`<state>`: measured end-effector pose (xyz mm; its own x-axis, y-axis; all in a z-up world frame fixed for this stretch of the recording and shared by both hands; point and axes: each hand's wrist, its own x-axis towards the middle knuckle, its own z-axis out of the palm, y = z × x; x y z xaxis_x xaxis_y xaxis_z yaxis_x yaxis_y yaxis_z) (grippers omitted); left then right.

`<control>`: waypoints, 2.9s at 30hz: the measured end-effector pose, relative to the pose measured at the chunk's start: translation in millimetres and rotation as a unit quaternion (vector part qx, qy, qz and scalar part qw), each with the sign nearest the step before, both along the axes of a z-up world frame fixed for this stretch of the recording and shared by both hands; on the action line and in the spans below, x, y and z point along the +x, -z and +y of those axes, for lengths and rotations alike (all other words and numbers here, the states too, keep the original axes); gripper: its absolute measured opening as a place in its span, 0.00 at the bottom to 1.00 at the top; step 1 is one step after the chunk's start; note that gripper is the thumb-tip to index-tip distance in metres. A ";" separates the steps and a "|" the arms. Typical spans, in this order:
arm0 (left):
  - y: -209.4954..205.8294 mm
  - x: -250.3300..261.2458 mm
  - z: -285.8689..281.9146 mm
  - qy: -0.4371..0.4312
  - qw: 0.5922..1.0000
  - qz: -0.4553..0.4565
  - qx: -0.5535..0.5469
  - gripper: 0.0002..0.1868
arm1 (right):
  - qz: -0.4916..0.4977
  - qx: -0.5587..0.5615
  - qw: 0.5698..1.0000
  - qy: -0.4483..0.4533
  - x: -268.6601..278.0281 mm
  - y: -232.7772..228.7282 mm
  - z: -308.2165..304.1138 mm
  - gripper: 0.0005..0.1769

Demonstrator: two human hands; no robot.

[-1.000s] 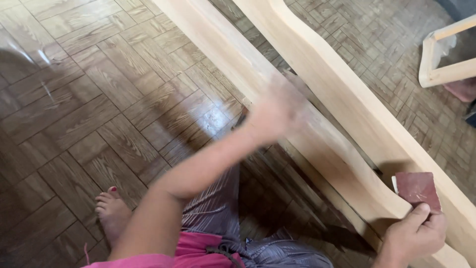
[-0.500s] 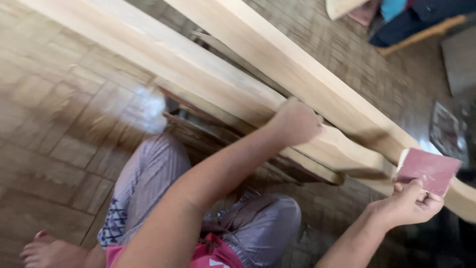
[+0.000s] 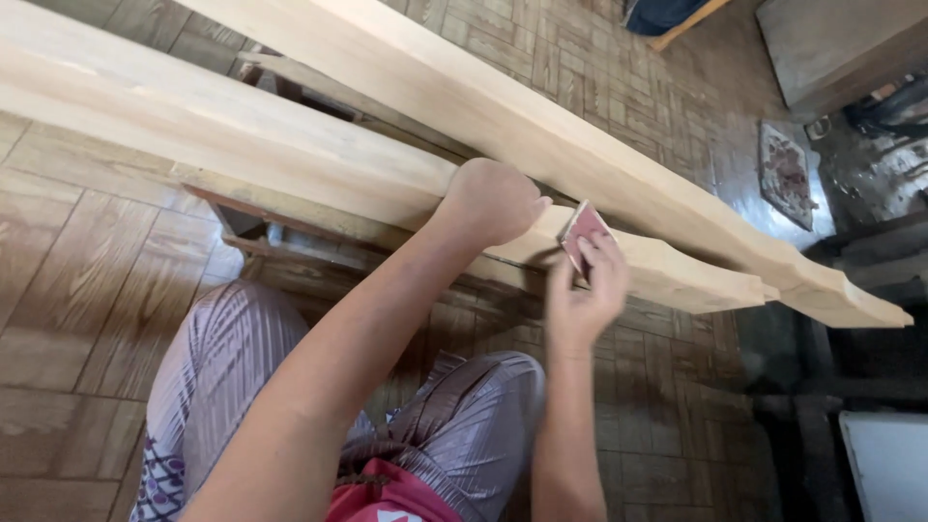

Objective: Hand-sanding long decorative wooden beams using sandpaper to smooth the surface.

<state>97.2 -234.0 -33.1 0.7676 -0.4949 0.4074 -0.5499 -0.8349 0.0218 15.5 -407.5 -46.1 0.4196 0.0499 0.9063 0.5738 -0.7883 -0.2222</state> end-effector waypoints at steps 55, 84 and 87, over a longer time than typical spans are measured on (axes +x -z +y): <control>-31.2 -29.6 -52.5 -0.007 1.000 -0.019 0.023 0.30 | -0.054 0.090 0.971 0.213 71.9 15.6 -177.0 0.16; 3.1 -20.6 15.3 -0.082 0.994 0.014 0.077 0.38 | 0.089 0.061 0.990 0.088 11.6 17.5 16.7 0.19; 5.1 -17.0 17.0 -0.075 0.994 0.003 0.084 0.38 | 0.103 0.012 0.990 0.100 5.8 13.5 8.9 0.18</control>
<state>80.2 -217.1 -38.2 0.8398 -0.4358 0.3237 -0.4197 -0.8994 -0.1220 21.3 -398.6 -59.6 0.5945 -0.0733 0.8008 0.3469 -0.8750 -0.3376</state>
